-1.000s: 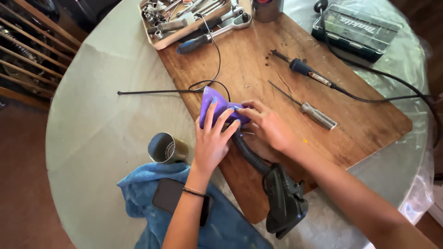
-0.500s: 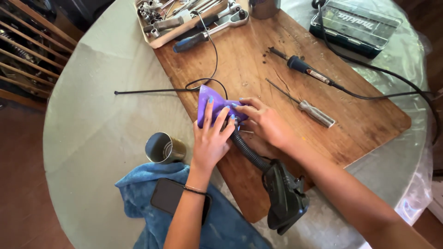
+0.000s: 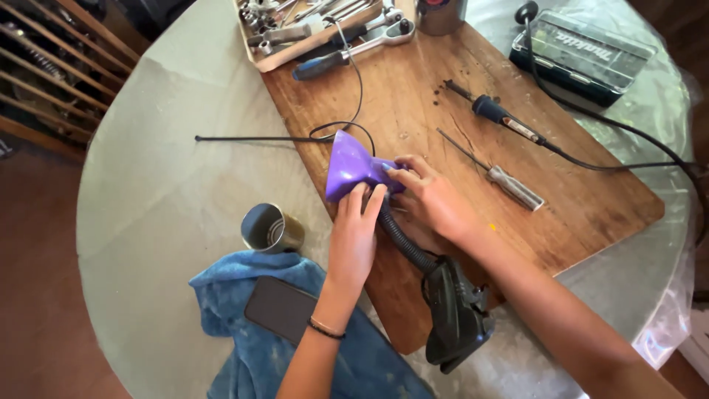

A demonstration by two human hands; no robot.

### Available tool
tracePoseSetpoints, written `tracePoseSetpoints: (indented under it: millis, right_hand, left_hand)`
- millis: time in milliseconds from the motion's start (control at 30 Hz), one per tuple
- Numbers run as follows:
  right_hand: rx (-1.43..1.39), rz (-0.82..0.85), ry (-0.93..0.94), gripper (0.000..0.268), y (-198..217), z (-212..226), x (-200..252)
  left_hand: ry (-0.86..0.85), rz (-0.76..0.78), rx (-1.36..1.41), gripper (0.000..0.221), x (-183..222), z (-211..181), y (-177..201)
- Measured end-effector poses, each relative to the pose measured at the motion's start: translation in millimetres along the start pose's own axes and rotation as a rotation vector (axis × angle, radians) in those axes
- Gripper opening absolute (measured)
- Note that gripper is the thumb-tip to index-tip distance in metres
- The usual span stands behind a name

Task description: Repairing a purple desk lamp using a screwdriver on a wooden board

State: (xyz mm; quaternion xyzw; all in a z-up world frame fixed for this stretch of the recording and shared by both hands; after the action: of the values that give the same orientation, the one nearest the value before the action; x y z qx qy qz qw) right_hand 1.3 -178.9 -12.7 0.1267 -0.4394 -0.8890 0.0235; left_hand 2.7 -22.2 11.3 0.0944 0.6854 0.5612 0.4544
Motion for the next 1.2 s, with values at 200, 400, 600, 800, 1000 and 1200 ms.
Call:
tracePoseSetpoints:
  millis: [200,400,600,800,1000,1200]
  right_hand:
    - [0.029,0.007,0.059,0.041,12.2,18.9,1.1]
    - [0.090,-0.019,0.117,0.033,6.8,16.9,2.1]
    - [0.112,-0.063,0.136,0.035,-0.6,16.9,-0.9]
    - [0.038,-0.115,0.056,0.034,-8.3,8.0,-3.3]
    - [0.015,-0.135,0.006,0.032,-3.3,13.6,-2.2]
    - [0.004,-0.141,-0.039,0.033,-5.5,7.6,-3.4]
  left_hand:
    - [0.278,0.301,0.661,0.036,-14.7,2.9,10.7]
    - [0.238,0.367,0.894,0.052,-9.1,8.6,-18.1]
    - [0.341,0.212,0.947,0.044,0.8,3.4,-13.5]
    - [0.427,0.149,1.080,0.041,5.2,0.9,-22.7]
    - [0.472,0.195,1.169,0.040,10.6,0.5,-25.1]
    - [0.517,0.119,1.219,0.037,3.2,-1.4,-18.1]
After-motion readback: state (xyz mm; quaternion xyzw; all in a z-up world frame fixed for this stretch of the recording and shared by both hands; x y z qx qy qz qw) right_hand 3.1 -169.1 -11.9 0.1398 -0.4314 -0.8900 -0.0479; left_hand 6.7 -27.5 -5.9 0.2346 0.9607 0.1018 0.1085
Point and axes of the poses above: each hand's wrist, its own x-axis away from the middle knuckle, its own y-axis out of the back of the hand, z = x × y, the point moved 5 cm from there along -x, towards the middle knuckle, and after that the axes turned 8 degrees about z, right-handed, at the moved point
